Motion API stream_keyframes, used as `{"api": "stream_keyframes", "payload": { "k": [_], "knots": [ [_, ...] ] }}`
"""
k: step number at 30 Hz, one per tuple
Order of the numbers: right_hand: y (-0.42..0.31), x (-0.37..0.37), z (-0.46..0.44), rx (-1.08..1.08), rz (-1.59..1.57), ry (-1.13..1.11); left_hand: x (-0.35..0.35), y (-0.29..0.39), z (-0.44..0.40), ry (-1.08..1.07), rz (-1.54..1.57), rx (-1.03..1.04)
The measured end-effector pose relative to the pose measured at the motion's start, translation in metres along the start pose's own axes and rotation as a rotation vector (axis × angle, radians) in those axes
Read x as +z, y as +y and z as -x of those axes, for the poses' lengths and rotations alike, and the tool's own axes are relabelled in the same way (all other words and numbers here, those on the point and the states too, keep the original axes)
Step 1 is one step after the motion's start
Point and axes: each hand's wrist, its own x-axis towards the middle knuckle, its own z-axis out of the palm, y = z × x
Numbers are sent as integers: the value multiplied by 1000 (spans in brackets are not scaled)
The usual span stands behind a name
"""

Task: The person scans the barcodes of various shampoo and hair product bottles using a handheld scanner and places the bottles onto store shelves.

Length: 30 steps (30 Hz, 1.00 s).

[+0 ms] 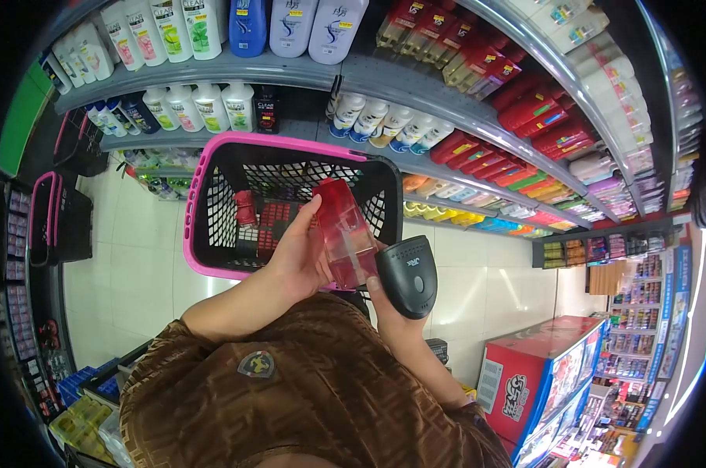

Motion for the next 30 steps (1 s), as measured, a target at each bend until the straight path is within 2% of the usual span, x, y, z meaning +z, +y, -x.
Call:
{"api": "stream_keyframes", "payload": {
  "k": [4,14,17,19,23,25,27,30],
  "knots": [
    [-1,1,5,-13,45,3,4,-3,6,-35,-13,15],
    [2,-4,12,7,-19,24,0,-13,-1,29,-63,-18],
    [3,-8,11,-95,89,-68,4,-14,0,-27,-40,-56],
    [10,-10,14,-65,28,-71,4,-17,1,-125,-54,-111],
    [14,-16,11,-5,-67,-70,3,-23,-3,-14,52,-97],
    [22,-20,8,-71,8,-107,1,-25,1,-210,34,-130],
    [23,-20,6,-135,85,-141,-2,-28,1,-177,116,-117],
    [16,-15,6,-47,-61,-101,2,-33,5,-96,200,-106]
  ]
}}
